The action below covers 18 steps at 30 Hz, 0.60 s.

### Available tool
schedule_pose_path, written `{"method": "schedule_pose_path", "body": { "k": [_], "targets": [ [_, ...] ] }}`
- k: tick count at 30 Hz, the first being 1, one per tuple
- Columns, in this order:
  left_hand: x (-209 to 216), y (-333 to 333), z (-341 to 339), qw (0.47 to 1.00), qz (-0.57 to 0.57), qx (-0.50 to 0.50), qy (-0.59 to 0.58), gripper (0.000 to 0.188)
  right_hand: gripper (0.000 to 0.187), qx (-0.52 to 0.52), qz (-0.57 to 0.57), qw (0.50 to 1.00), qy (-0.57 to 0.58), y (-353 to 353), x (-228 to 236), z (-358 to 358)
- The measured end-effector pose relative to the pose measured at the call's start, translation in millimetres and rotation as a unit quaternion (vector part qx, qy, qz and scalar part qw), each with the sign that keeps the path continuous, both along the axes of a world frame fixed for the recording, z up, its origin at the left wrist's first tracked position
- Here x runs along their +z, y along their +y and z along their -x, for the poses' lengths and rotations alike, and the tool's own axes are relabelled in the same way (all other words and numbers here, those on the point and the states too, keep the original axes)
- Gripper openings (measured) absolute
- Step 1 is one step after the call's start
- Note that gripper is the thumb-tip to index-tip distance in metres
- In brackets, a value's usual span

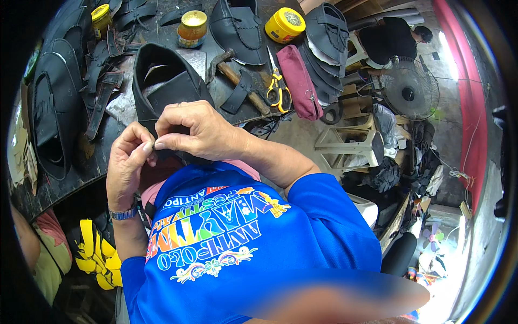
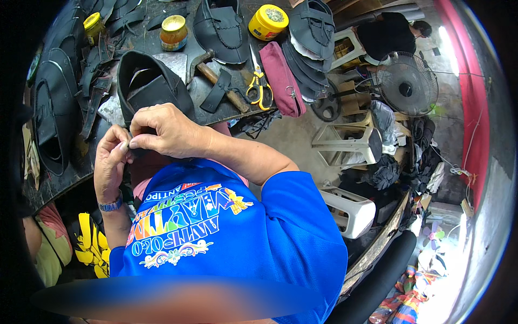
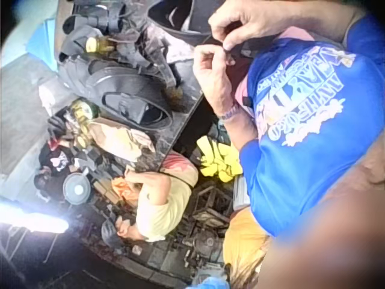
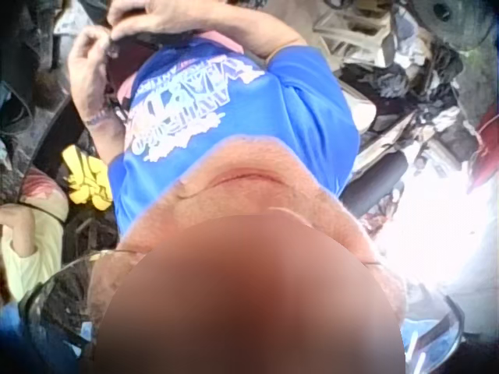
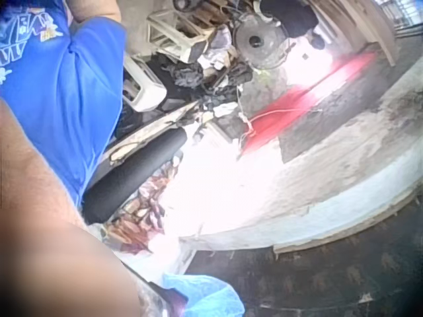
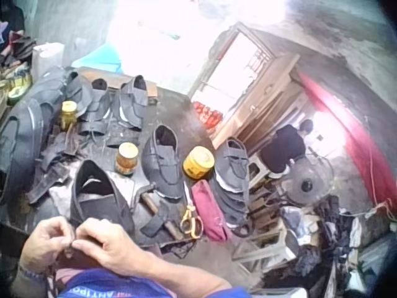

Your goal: The person repeatedly picks up black slip-on shoes from a workbench, turns them over, and inspects the uppers, soles, and interiors. The person handles multiple shoes one at a time, placing each back on the bench after inspection.

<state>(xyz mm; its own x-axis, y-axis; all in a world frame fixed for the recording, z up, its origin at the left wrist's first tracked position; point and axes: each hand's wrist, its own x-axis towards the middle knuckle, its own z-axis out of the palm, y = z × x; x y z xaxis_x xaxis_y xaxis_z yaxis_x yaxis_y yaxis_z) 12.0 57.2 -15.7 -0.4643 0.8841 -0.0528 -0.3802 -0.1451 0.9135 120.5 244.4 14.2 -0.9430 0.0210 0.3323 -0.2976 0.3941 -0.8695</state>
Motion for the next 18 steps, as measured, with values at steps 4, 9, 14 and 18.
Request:
{"method": "schedule_pose_path", "body": {
  "k": [4,9,14,18],
  "targets": [
    [-12.3,-2.5,-2.5,0.996,-0.005,0.011,-0.088,0.024,0.015,-0.020,0.005,0.999,0.030,-4.6,4.2,1.7],
    [-40.6,-0.2,-11.9,0.988,0.052,0.131,0.069,0.036,0.014,-0.027,-0.060,0.994,0.090,-1.8,19.4,0.2],
    [-53.7,-2.5,-27.7,0.965,0.016,0.250,-0.074,0.054,0.014,-0.091,-0.094,0.990,0.053,18.5,18.2,8.7],
    [-47.7,-5.5,-28.3,0.960,-0.025,0.200,-0.194,0.060,0.016,-0.101,-0.090,0.986,-0.095,28.3,-0.3,17.3]
  ]
}}
